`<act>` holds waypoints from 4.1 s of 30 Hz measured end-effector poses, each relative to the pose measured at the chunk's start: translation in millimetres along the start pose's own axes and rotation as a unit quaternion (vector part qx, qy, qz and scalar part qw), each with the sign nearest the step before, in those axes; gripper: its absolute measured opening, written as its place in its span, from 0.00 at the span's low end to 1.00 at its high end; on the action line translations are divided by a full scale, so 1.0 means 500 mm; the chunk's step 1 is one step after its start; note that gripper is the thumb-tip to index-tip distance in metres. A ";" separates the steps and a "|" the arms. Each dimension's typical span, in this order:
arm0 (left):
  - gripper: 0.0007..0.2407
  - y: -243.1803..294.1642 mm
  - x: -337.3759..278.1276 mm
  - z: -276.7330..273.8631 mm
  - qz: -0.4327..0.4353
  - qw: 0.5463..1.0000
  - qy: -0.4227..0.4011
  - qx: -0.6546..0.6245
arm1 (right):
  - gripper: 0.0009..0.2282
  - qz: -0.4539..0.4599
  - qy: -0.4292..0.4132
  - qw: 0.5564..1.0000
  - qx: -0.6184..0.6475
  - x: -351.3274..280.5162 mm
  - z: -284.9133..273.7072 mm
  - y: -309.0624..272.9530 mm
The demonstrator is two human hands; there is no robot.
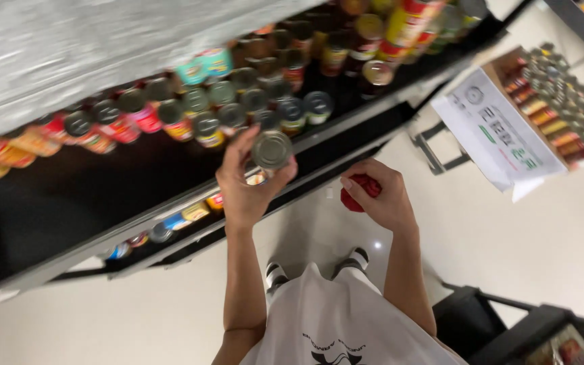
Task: Moving canned goods from a cardboard tray on the floor to a grocery store shelf and occasionally wiping the shelf edge.
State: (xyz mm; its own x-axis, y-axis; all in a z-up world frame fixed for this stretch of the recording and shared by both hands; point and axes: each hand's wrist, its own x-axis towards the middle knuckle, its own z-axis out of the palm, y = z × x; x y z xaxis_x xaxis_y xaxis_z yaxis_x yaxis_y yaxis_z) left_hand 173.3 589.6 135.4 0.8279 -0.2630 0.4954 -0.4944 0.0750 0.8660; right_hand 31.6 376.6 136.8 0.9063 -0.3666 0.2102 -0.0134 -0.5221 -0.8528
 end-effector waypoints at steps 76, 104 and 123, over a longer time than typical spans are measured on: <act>0.25 -0.905 0.190 2.168 -0.239 0.860 -0.397 0.213 | 0.07 0.282 0.105 0.953 -0.005 0.526 -1.398 1.325; 0.19 -0.125 -0.052 1.342 -0.212 0.952 0.087 0.202 | 0.07 -0.127 -0.327 0.935 0.058 0.478 -0.899 0.827; 0.15 0.245 -0.533 0.847 -0.148 0.801 0.494 0.303 | 0.09 -0.338 -0.579 0.735 0.101 0.055 -0.387 0.315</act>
State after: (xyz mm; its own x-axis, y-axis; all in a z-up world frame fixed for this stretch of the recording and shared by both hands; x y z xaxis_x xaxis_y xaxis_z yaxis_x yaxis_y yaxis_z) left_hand -220.0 261.7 80.8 0.5898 0.7295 0.3463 -0.0276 -0.4105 0.9115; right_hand -27.4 135.6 100.8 0.4305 0.8863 0.1703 0.5630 -0.1162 -0.8183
